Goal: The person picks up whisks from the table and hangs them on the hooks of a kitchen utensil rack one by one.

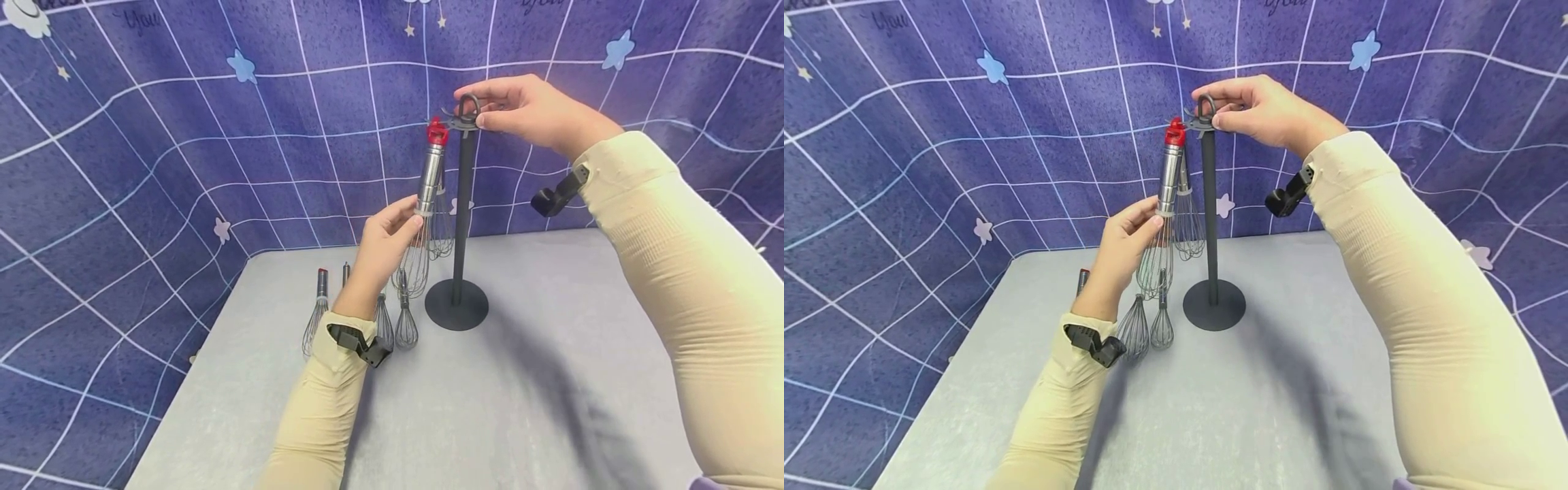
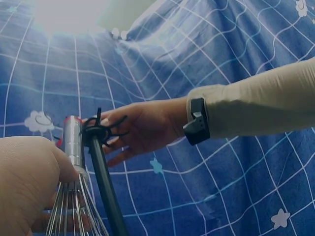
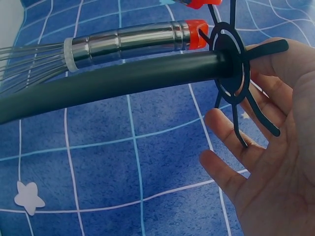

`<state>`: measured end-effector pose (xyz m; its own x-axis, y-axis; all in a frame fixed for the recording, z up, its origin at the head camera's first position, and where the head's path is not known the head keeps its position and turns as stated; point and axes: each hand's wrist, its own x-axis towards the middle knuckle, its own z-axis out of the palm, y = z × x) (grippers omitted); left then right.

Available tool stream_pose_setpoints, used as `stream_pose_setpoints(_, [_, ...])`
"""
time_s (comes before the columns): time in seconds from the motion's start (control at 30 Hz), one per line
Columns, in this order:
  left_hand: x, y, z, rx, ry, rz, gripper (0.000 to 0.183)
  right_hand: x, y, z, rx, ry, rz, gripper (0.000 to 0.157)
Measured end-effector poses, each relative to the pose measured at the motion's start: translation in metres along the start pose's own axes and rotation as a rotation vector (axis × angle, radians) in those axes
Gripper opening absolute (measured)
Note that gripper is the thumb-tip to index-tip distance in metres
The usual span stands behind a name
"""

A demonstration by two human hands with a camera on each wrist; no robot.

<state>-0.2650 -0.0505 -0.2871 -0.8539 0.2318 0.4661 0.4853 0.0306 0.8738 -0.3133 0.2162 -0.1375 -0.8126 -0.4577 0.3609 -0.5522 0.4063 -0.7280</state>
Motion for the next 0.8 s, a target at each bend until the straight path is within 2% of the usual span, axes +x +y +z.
stream_pose_setpoints(0.23, [0.008,-0.007,0.007,0.025,-0.053,0.014,0.04,0.003,-0.003,0.0,0.01,0.002,-0.016,0.045])
stream_pose_setpoints(0.4, [0.011,-0.012,0.013,0.007,-0.046,0.015,0.04,0.002,-0.005,0.001,-0.027,0.008,-0.019,0.045])
stream_pose_setpoints(0.6, [0.009,-0.016,0.018,-0.018,-0.061,0.0,0.039,-0.001,-0.006,0.001,-0.042,0.015,0.017,0.047])
stream_pose_setpoints(0.7, [0.004,-0.017,0.021,-0.01,-0.054,0.012,0.037,-0.005,-0.004,0.003,-0.048,0.02,0.013,0.046])
stream_pose_setpoints(0.8, [0.008,-0.021,0.024,-0.02,-0.055,0.041,0.037,-0.003,-0.002,0.002,-0.047,0.033,-0.02,0.046])
